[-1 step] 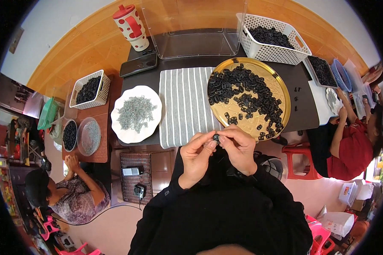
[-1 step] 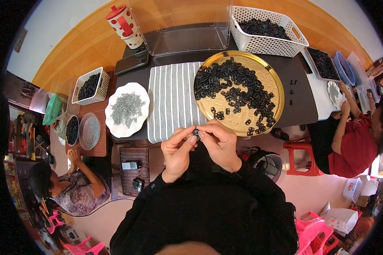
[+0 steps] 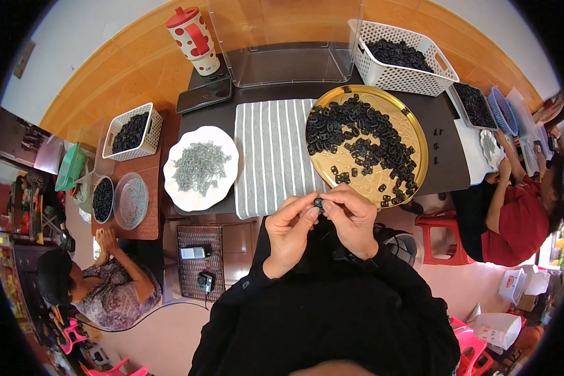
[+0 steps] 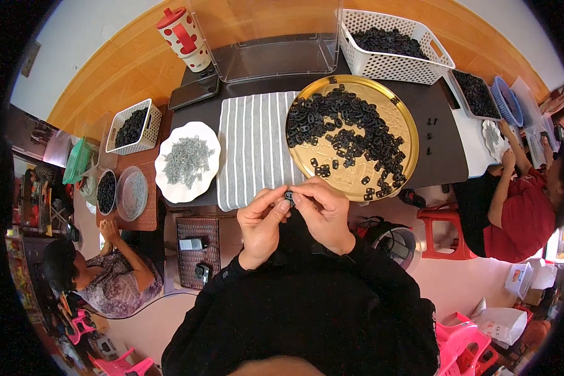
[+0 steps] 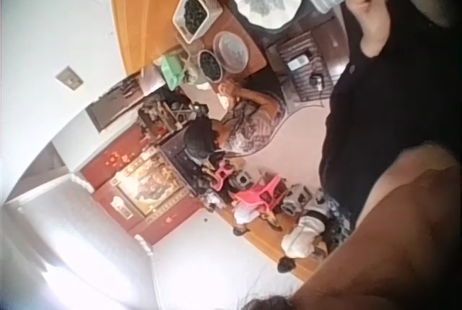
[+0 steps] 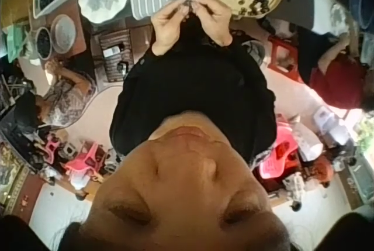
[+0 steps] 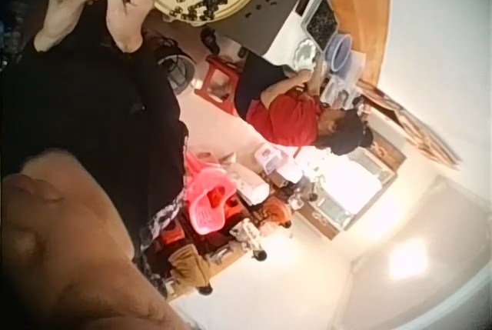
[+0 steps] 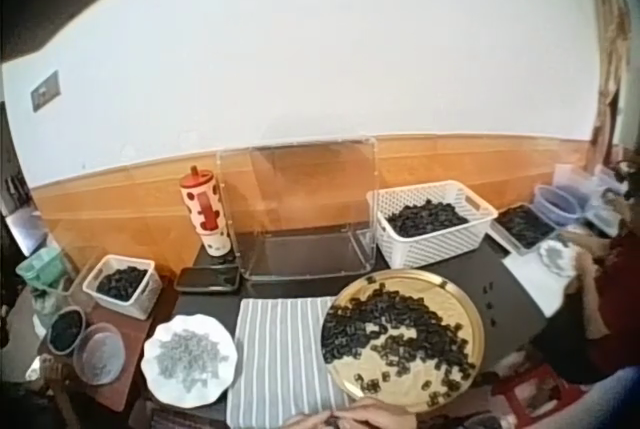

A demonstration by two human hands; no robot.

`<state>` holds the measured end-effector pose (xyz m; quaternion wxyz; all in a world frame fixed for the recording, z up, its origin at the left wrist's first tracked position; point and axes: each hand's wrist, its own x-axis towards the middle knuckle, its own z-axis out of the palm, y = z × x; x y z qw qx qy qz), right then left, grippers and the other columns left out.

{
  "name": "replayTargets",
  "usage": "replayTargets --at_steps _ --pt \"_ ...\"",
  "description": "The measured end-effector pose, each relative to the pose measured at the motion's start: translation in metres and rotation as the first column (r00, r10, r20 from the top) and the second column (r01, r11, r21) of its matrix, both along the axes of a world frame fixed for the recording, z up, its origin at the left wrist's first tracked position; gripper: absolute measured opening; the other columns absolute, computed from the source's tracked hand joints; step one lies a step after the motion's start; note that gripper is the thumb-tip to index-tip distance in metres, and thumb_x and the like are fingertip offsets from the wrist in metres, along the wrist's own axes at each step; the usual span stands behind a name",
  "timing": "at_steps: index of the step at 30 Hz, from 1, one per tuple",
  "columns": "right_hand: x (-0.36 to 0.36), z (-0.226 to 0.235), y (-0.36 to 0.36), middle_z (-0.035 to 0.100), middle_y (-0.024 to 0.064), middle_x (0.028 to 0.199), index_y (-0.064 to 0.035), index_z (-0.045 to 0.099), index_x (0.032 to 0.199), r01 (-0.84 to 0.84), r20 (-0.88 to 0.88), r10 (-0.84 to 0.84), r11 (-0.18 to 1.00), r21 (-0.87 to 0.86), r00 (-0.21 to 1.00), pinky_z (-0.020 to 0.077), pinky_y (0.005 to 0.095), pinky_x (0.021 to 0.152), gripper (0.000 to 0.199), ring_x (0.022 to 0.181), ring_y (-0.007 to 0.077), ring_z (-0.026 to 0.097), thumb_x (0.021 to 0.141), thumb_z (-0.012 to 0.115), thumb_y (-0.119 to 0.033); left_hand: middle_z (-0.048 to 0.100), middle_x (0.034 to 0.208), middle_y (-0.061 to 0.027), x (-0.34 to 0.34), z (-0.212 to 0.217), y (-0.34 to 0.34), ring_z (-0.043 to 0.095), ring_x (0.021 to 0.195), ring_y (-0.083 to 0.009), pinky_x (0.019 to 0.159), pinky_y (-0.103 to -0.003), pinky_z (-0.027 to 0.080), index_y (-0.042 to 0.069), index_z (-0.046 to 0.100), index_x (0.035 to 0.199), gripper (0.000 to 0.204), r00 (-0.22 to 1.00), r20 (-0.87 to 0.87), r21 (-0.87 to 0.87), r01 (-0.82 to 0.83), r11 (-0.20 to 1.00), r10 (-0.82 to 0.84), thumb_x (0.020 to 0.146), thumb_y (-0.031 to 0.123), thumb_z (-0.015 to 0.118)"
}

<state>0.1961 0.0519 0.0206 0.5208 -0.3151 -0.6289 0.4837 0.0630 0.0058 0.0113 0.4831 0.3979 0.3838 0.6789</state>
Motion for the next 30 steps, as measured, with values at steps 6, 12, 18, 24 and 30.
replayTargets --at_steps 6,12,18,24,30 --pt "-0.0082 -0.0005 -0.0044 0.062 0.0071 0.084 0.0049 0.067 0.098 0.102 -0.023 -0.101 0.994 0.034 0.995 0.0461 0.0196 0.057 0.014 0.065 0.0080 0.056 0.087 0.059 0.009 0.057 0.086 -0.0038 0.0048 -0.0014 -0.0001 0.054 0.073 -0.0084 0.064 -0.020 0.046 -0.001 0.065 0.116 0.030 0.998 -0.008 0.055 -0.065 0.996 0.065 0.087 -0.009 0.062" --pt "-0.0079 -0.0022 -0.0037 0.063 0.0080 0.084 0.0052 0.067 0.096 0.123 -0.056 -0.121 0.992 0.029 0.991 0.0463 0.0194 0.057 0.013 0.064 0.0082 0.057 0.086 0.059 0.009 0.057 0.086 -0.0041 0.0054 -0.0001 0.0000 0.054 0.074 -0.0087 0.065 -0.021 0.046 -0.001 0.065 0.116 0.030 0.997 -0.002 0.057 -0.073 0.996 0.073 0.087 -0.009 0.062" --pt "-0.0060 0.0044 -0.0014 0.061 0.0046 0.078 0.0044 0.068 0.094 0.132 -0.009 -0.132 0.990 0.039 0.991 0.0388 0.0197 0.055 0.013 0.064 0.0061 0.051 0.082 0.063 0.009 0.057 0.086 -0.0043 0.0038 0.0013 0.0011 0.054 0.074 -0.0084 0.067 -0.021 0.046 -0.001 0.065 0.115 0.031 0.999 -0.011 0.072 -0.042 0.997 0.042 0.086 -0.011 0.061" --pt "-0.0036 0.0031 0.0001 0.060 0.0036 0.078 0.0040 0.068 0.093 0.108 -0.013 -0.108 0.994 0.017 0.994 0.0376 0.0191 0.054 0.014 0.063 0.0053 0.050 0.082 0.062 0.010 0.057 0.083 -0.0038 0.0038 0.0036 0.0022 0.053 0.071 -0.0083 0.064 -0.020 0.045 -0.001 0.067 0.113 0.030 0.998 -0.041 0.057 -0.044 0.997 0.047 0.085 -0.010 0.062" --pt "-0.0057 0.0001 -0.0035 0.061 0.0059 0.081 0.0049 0.067 0.094 0.080 -0.089 -0.085 0.995 -0.063 0.992 0.0441 0.0198 0.056 0.013 0.064 0.0073 0.055 0.085 0.059 0.010 0.057 0.083 -0.0036 0.0052 0.0011 0.0020 0.053 0.070 -0.0083 0.063 -0.020 0.045 -0.001 0.067 0.112 0.029 0.998 -0.026 0.047 -0.056 0.997 0.057 0.085 -0.010 0.062"
